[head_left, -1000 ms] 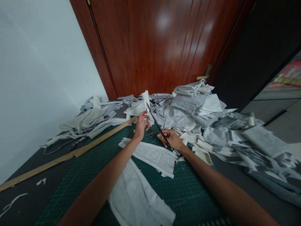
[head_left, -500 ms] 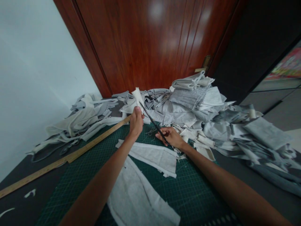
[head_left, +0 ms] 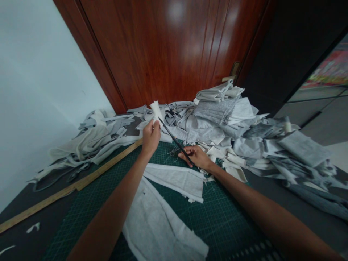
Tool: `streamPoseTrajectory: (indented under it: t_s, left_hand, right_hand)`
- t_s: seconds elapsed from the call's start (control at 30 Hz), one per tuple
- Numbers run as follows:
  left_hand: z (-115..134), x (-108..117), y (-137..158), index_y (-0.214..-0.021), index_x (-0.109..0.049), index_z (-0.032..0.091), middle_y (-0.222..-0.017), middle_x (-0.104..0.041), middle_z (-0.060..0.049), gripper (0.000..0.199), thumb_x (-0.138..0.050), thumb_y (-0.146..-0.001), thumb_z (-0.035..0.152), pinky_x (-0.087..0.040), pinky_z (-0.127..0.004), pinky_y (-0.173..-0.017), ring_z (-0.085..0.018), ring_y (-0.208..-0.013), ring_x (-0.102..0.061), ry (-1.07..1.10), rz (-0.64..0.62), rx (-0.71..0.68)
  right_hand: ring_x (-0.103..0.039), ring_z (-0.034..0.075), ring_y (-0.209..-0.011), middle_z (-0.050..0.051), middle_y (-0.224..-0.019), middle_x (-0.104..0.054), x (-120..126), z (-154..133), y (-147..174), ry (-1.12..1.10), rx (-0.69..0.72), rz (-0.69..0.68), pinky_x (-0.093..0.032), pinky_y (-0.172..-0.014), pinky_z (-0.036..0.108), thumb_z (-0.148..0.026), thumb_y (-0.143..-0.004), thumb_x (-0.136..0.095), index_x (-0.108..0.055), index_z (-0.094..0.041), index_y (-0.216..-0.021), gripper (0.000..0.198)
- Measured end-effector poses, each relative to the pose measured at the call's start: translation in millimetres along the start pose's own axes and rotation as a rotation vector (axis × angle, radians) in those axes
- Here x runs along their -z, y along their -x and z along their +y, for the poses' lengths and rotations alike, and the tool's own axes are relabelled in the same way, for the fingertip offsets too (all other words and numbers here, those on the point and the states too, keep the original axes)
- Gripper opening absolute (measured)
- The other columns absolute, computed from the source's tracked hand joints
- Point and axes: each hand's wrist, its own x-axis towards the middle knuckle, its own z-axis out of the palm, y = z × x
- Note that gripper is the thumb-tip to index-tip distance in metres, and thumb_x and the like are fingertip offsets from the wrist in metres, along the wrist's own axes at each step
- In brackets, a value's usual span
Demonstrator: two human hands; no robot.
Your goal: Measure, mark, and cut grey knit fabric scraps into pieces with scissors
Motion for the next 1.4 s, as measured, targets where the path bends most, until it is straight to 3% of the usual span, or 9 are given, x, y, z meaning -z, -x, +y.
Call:
streamPoseTrajectory:
  t_s: [0.13,0.4,0.57,0.73,0.83,0.93,1.1,1.4]
  left_hand:
    - [1.9,0.7,-3.9,-0.069,-0.044,0.023,-0.055,-0.041,0.008,0.034,-0.059,-0.095,0.04,-0.02,-0.021,-0.036,-0.006,-0.036,-0.035,0.087,-0.003,0.001]
    - [-2.7,-1.0,-6.0,-0.071,-0.039,0.024,-0.057,-0.039,0.009,0.038,-0.063,-0.088,0.047,-0.023,-0.019,-0.035,-0.005,-0.035,-0.034,0.246,-0.052,0.051]
    - [-0.5,-9.5,4.5,-0.067,-0.04,0.023,-0.057,-0.039,0.008,0.038,-0.063,-0.087,0.045,-0.023,-0.019,-0.036,-0.005,-0.036,-0.033,0.293,-0.113,0.102]
    - [7.2,-18.5,12.6,-0.069,-0.041,0.022,-0.057,-0.039,0.008,0.039,-0.065,-0.089,0.046,-0.024,-0.018,-0.038,-0.005,-0.039,-0.033,0.329,-0.116,0.163]
    - [14.6,-21.8,13.9,-0.072,-0.04,0.022,-0.061,-0.038,0.007,0.042,-0.063,-0.094,0.049,-0.029,-0.017,-0.042,-0.007,-0.045,-0.037,0.409,-0.086,0.182]
    - [21.4,-25.1,15.2,-0.072,-0.041,0.022,-0.065,-0.038,0.005,0.042,-0.059,-0.1,0.048,-0.037,-0.018,-0.049,-0.009,-0.053,-0.04,0.522,-0.092,0.201]
    - [26.7,-32.5,20.6,-0.07,-0.037,0.022,-0.067,-0.036,0.003,0.046,-0.051,-0.105,0.049,-0.039,-0.021,-0.052,-0.011,-0.056,-0.037,0.522,-0.101,0.244]
    - [32.7,-41.8,33.5,-0.068,-0.036,0.021,-0.068,-0.031,0.004,0.039,-0.046,-0.105,0.027,-0.04,-0.019,-0.055,-0.011,-0.057,-0.035,0.583,-0.227,0.368]
  right_hand:
    - [-0.04,0.009,-0.04,-0.006,-0.044,-0.051,-0.4,-0.4,1.0,0.004,0.01,0.011,-0.029,-0.045,0.023,-0.067,-0.087,-0.073,-0.054,-0.023,-0.067,0.053]
    - [-0.037,0.01,-0.046,-0.008,-0.052,-0.042,-2.8,-5.7,5.1,-0.101,-0.008,0.012,-0.026,-0.047,0.025,-0.07,-0.075,-0.08,-0.045,-0.025,-0.066,0.058]
    - [-0.042,0.013,-0.061,-0.004,-0.067,-0.045,-2.9,-3.3,4.4,0.125,0.087,0.164,-0.033,-0.057,0.027,-0.061,-0.081,-0.075,-0.048,-0.024,-0.074,0.046]
    - [-0.051,0.016,-0.066,-0.002,-0.078,-0.058,-5.0,-1.4,6.3,0.358,0.087,0.247,-0.037,-0.063,0.029,-0.054,-0.087,-0.069,-0.05,-0.025,-0.092,0.035]
    - [-0.061,0.02,-0.077,0.002,-0.093,-0.066,-7.4,-3.1,7.9,0.423,0.093,0.265,-0.043,-0.07,0.031,-0.051,-0.086,-0.07,-0.049,-0.024,-0.105,0.039]
    - [-0.065,0.023,-0.085,0.007,-0.101,-0.069,-9.5,-5.3,8.2,0.478,0.072,0.271,-0.045,-0.073,0.032,-0.051,-0.086,-0.07,-0.047,-0.024,-0.106,0.04]
    - [-0.064,0.025,-0.084,0.009,-0.101,-0.069,-10.5,-6.6,7.0,0.537,0.024,0.315,-0.044,-0.073,0.034,-0.057,-0.088,-0.067,-0.048,-0.023,-0.107,0.043]
    - [-0.062,0.024,-0.08,0.006,-0.092,-0.066,-9.3,-4.5,4.4,0.476,-0.057,0.426,-0.043,-0.072,0.035,-0.059,-0.088,-0.064,-0.05,-0.023,-0.107,0.042]
